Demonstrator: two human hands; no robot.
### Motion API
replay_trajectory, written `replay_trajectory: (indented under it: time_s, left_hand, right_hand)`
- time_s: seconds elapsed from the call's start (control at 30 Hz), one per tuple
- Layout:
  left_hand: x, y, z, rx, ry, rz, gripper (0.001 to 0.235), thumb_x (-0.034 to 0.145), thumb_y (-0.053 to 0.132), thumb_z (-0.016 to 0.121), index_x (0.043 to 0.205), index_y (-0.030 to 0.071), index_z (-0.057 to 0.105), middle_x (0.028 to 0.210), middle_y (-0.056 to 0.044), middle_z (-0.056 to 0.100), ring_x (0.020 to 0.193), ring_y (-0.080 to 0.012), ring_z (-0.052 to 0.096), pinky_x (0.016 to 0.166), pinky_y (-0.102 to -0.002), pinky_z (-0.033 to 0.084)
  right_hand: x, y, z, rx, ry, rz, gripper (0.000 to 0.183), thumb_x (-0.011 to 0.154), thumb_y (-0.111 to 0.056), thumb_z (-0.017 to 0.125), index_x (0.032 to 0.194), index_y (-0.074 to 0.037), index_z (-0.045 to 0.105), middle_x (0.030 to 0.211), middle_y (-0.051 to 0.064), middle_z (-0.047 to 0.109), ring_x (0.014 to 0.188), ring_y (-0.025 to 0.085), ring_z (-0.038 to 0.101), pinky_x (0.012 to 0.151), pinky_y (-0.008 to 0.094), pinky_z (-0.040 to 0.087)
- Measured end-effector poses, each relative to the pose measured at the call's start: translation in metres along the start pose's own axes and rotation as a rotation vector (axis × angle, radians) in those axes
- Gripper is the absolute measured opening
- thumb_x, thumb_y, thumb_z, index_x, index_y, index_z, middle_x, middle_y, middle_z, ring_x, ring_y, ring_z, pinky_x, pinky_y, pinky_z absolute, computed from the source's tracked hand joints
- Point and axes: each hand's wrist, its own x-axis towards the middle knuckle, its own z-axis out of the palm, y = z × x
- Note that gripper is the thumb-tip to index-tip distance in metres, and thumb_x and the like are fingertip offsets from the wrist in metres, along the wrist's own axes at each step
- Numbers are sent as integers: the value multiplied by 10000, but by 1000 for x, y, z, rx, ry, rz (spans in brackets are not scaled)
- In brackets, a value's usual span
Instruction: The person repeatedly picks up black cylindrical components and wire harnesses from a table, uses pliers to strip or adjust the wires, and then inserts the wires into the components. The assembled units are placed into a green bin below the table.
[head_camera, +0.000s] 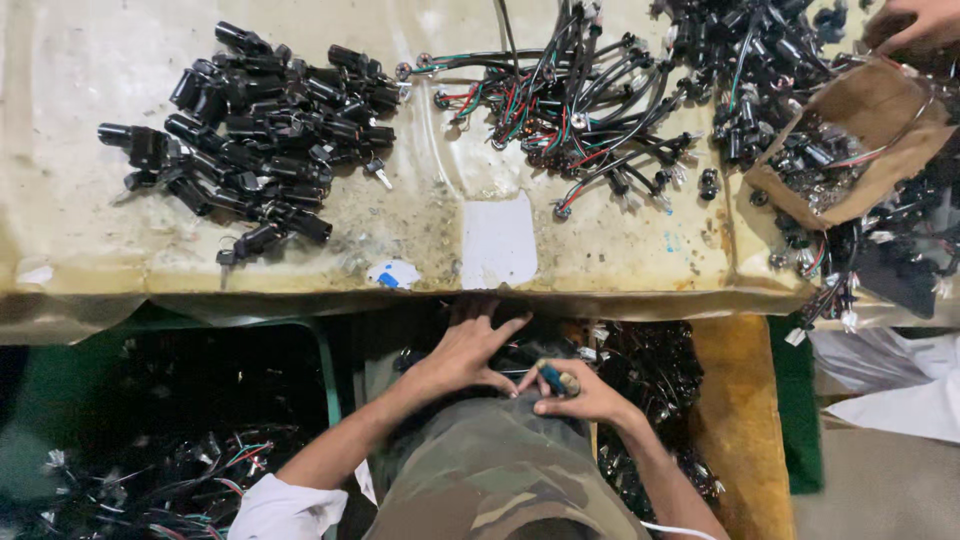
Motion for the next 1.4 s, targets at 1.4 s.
replay_trajectory:
  time_s: [1.4]
  left_hand:
    - [14,-34,38,-177,-432,-399,668,889,376,709,1428,31,516,1218,-231,676,1168,-397,633,960,-479,497]
  right_hand:
    - [133,-180,-183,-956,589,-684,285,862,-164,874,978,-40,645,1377,18,660,873,201,741,723,338,593]
